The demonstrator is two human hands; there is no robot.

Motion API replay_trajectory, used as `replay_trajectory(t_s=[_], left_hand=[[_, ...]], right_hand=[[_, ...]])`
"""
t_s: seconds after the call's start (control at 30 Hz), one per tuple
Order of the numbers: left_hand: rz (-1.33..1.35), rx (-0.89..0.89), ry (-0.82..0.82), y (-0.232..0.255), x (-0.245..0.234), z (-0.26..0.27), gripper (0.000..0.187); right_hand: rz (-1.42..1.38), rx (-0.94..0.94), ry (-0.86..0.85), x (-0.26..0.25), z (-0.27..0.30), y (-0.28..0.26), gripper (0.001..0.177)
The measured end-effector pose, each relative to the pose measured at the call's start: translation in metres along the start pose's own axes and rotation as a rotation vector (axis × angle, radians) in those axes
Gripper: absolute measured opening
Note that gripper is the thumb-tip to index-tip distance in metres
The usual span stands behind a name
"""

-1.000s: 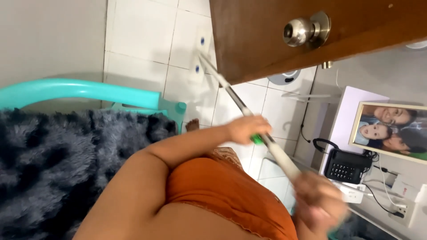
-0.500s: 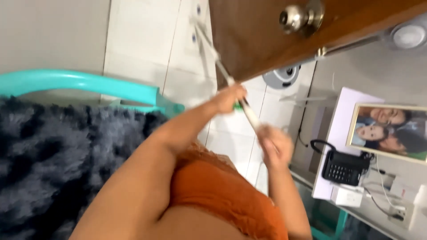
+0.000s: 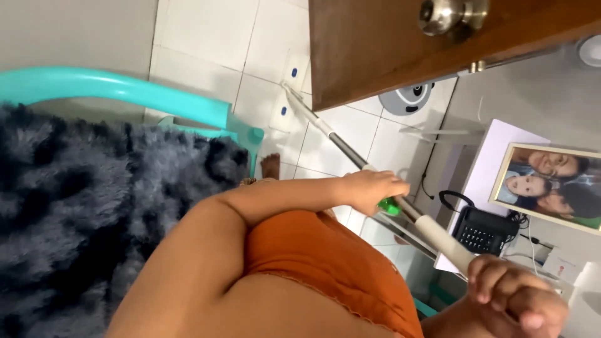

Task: Mop the tiled floor in a home environment using a spray mop and cleaning solution.

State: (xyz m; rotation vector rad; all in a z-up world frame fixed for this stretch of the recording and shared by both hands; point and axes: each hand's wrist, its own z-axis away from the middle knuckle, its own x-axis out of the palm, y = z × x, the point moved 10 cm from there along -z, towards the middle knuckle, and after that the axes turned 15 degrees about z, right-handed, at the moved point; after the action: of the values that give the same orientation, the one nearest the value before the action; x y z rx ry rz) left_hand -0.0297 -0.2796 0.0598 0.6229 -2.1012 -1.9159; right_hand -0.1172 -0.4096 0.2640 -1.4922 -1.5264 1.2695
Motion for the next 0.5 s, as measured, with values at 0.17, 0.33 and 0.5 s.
replay_trajectory(t_s=[0.17, 0.33, 0.5], left_hand=[[-0.06, -0.004, 0.114, -0.022, -0.031, 0.008, 0.052], [-0.124, -0.118, 0.242, -0.05, -0.08, 0.045, 0.046], [-0.166, -0.203, 0.424, -0.078, -0.14, 0.09, 0.038]], right_hand=[[-0.152, -0.004, 0.145, -0.002, -0.017, 0.038, 0.041], [-0.314, -0.039, 0.088, 0.039, -0.059, 0.083, 0.039], [-0.472, -0.035, 0.021, 0.094, -0.116, 0.133, 0.036]])
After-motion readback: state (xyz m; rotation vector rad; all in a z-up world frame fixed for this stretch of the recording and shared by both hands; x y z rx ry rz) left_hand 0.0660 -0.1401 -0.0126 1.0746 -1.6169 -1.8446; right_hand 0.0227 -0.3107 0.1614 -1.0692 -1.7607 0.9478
